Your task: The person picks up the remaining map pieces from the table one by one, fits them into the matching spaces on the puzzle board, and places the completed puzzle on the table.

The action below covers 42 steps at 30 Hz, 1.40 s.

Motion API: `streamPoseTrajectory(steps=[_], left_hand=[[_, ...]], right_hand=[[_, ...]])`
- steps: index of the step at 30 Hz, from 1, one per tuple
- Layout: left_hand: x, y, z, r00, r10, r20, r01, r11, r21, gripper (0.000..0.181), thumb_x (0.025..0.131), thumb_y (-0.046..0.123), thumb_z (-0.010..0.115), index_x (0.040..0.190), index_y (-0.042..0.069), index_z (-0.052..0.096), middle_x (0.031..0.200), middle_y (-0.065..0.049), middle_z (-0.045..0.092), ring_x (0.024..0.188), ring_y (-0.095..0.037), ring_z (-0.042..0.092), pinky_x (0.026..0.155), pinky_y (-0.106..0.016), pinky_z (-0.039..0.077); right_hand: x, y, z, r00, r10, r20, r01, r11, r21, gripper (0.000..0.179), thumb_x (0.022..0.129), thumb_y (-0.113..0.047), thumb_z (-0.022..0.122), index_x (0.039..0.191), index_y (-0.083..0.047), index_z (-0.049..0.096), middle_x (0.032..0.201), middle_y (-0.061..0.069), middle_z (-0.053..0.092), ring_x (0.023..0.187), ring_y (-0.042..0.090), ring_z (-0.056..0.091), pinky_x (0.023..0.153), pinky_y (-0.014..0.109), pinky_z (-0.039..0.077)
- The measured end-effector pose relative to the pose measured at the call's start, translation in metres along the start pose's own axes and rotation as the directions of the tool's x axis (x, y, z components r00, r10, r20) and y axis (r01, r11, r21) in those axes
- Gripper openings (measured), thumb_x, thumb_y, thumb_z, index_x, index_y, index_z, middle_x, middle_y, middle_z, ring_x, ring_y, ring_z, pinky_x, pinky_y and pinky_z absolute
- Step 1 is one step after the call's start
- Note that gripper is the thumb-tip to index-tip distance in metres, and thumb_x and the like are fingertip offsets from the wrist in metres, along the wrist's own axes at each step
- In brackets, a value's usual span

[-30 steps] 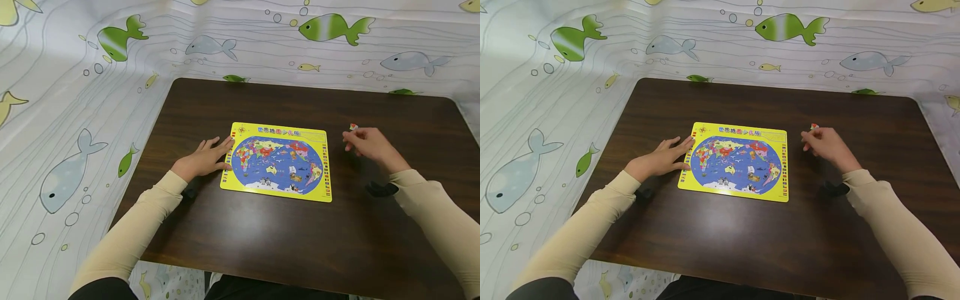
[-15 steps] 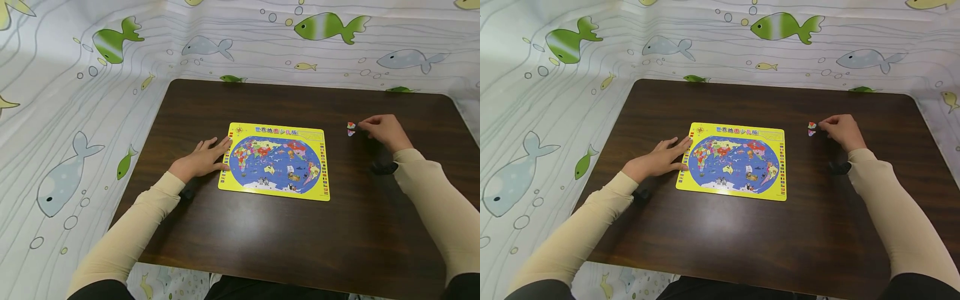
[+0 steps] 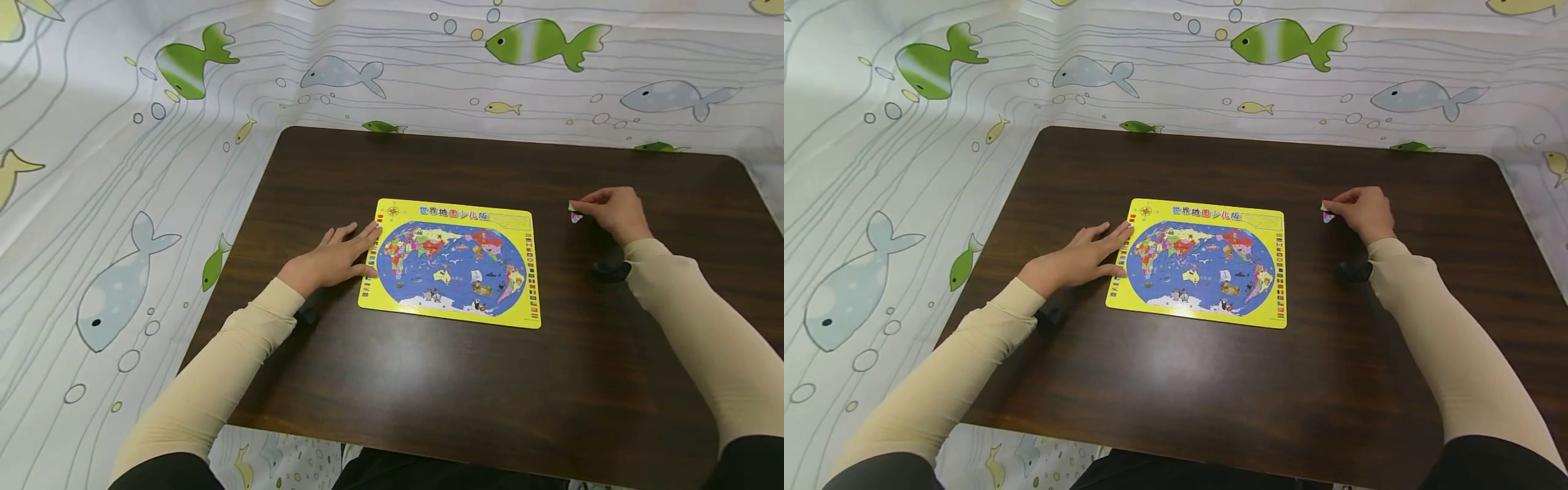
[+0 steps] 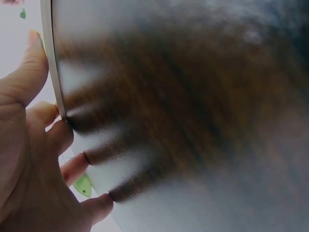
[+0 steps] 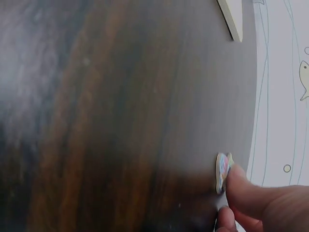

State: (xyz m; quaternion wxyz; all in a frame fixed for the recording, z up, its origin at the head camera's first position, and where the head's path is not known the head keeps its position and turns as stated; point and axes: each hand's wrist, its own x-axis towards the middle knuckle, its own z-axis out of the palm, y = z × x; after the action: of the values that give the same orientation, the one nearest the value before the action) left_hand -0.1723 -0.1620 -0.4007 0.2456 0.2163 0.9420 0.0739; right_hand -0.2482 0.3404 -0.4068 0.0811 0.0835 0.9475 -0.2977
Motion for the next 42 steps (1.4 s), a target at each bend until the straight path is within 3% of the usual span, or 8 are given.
streamPoseTrajectory(steps=[7, 18, 28, 42], left_hand=[[0.002, 0.0, 0.003, 1.0, -0.017, 0.008, 0.017, 0.999, -0.031, 0.091, 0.087, 0.061, 0.051, 0.154, 0.031, -0.002, 0.162, 0.007, -0.003, 0.15, -0.033, -0.001, 0.119, -0.059, 0.001], [0.0, 0.0, 0.002, 1.0, -0.011, 0.004, 0.011, 1.0, -0.004, 0.091, 0.087, 0.062, 0.051, 0.154, 0.031, -0.002, 0.162, 0.008, -0.003, 0.15, -0.033, -0.001, 0.119, -0.058, 0.003], [-0.001, 0.0, 0.001, 1.0, 0.0, -0.002, 0.0, 1.0, -0.001, 0.091, 0.087, 0.062, 0.051, 0.154, 0.03, -0.002, 0.162, 0.009, -0.004, 0.149, -0.032, -0.001, 0.12, -0.056, 0.004], [0.0, 0.0, 0.001, 1.0, -0.006, -0.007, 0.006, 1.0, 0.013, 0.09, 0.088, 0.062, 0.05, 0.154, 0.03, -0.002, 0.162, 0.009, -0.004, 0.149, -0.032, 0.0, 0.12, -0.056, 0.004]], right_hand=[[0.001, -0.003, 0.003, 1.0, 0.017, 0.017, -0.017, 1.0, -0.001, 0.064, 0.09, -0.051, 0.058, 0.118, 0.006, 0.061, 0.119, 0.028, 0.054, 0.095, 0.036, 0.046, 0.077, 0.046, 0.043], [0.002, -0.002, -0.001, 1.0, -0.002, 0.028, 0.002, 1.0, -0.008, 0.064, 0.09, -0.051, 0.058, 0.12, 0.006, 0.058, 0.118, 0.027, 0.053, 0.097, 0.037, 0.047, 0.08, 0.051, 0.043], [0.005, -0.009, -0.004, 0.999, -0.034, 0.038, 0.035, 0.999, -0.038, 0.047, 0.093, -0.033, 0.062, 0.114, 0.008, 0.063, 0.116, 0.031, 0.057, 0.093, 0.037, 0.049, 0.076, 0.047, 0.045], [0.01, -0.014, -0.008, 0.997, -0.012, 0.077, 0.014, 0.999, -0.029, 0.044, 0.089, -0.03, 0.067, 0.112, 0.008, 0.063, 0.103, 0.027, 0.063, 0.083, 0.033, 0.055, 0.066, 0.036, 0.047]])
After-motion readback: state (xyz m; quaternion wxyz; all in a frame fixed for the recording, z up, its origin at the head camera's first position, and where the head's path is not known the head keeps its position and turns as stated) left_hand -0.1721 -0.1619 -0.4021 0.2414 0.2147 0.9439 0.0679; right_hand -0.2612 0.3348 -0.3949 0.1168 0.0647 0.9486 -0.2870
